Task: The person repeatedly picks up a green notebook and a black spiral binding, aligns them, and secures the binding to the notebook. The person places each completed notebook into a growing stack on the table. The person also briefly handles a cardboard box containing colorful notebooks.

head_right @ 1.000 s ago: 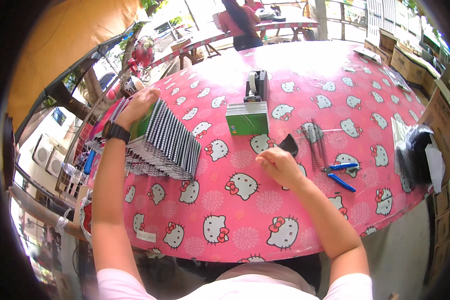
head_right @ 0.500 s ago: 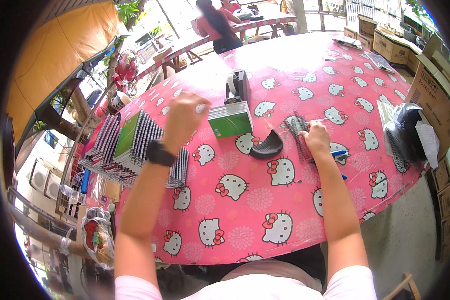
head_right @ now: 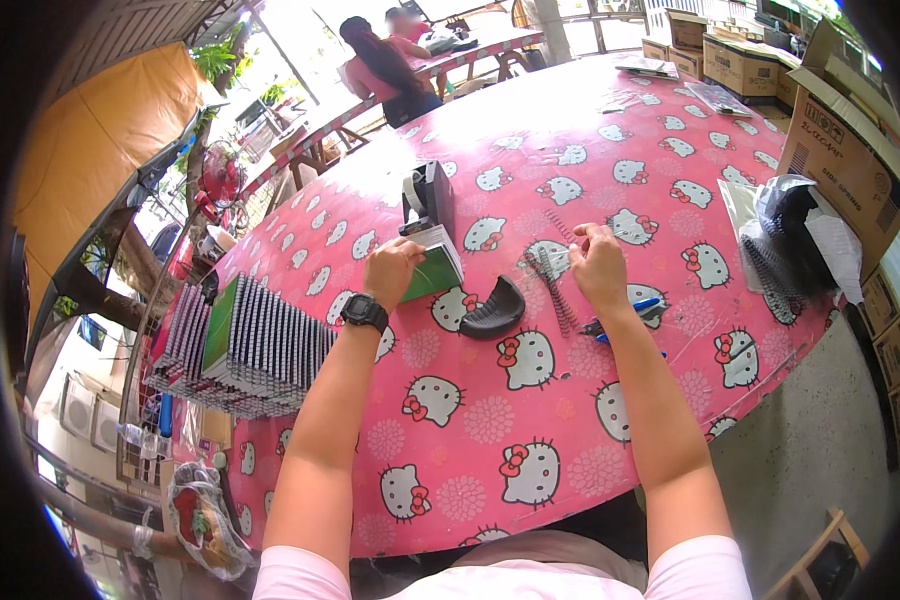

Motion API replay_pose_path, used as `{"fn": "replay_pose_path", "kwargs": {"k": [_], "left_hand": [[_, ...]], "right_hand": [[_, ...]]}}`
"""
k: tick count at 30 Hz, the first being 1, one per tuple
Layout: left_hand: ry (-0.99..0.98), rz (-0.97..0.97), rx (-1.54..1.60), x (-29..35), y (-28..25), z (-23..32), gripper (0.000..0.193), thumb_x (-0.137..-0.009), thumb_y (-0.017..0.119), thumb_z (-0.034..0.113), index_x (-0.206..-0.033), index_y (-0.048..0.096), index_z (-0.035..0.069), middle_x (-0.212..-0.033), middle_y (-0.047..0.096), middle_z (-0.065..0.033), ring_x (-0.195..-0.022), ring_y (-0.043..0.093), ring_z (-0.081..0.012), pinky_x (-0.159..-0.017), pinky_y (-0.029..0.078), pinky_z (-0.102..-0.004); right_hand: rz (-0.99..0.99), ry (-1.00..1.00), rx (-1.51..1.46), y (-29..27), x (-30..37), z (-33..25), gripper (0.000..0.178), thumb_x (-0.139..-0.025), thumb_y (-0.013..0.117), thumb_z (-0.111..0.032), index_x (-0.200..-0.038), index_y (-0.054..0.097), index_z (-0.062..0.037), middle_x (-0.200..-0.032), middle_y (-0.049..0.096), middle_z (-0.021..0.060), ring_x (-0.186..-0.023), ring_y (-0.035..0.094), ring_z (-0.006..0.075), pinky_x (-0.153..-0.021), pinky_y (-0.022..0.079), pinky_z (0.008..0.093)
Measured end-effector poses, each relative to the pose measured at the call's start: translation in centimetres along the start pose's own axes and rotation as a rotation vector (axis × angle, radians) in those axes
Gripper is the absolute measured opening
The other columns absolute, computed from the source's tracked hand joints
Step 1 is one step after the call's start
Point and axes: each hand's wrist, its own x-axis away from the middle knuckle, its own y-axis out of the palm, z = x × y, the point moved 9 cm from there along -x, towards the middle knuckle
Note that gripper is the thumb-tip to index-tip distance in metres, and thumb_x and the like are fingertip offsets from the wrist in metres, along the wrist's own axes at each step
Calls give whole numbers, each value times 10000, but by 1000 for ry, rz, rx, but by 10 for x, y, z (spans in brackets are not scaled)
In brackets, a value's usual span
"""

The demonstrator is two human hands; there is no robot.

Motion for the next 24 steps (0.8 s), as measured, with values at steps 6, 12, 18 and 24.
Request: {"fn": "replay_pose_path", "kwargs": {"k": [6, 12, 18, 24], "left_hand": [[-155, 96, 339, 19, -55, -6, 80, -788, 643, 64, -859, 628, 29, -853, 635, -113, -768, 628, -282, -688, 499, -369], [-159, -37, 509, 71, -101, 56, 143, -778, 638, -2, -914, 656, 38, -839, 615, -114, -733, 614, -259, -675, 496, -344], [-288, 87, 572, 130, -74, 71, 183, -773, 665, 9, -939, 692, 82, -867, 626, -55, -801, 607, -216, -682, 474, -331], [-215, 237, 477, 137, -79, 76, 213, -784, 639, 0, -951, 708, 111, -861, 643, -32, -814, 593, -200, -766, 425, -323]], "right_hand": [[-104, -113, -122, 9, 6, -32, 312, -793, 568, -45, -1103, 582, -20, -923, 592, 153, -799, 592, 248, -728, 474, 355], [-671, -82, -474, 49, 64, -109, 248, -860, 588, -105, -1097, 597, -29, -893, 598, 119, -770, 576, 171, -693, 466, 301], [-816, -222, -396, 74, 97, -131, 246, -790, 661, -31, -1032, 620, -29, -877, 595, 62, -701, 554, 116, -625, 461, 264], [-820, -280, -321, 78, 102, -136, 214, -770, 661, 13, -975, 641, -47, -854, 547, 30, -711, 533, 96, -624, 455, 259]]}}
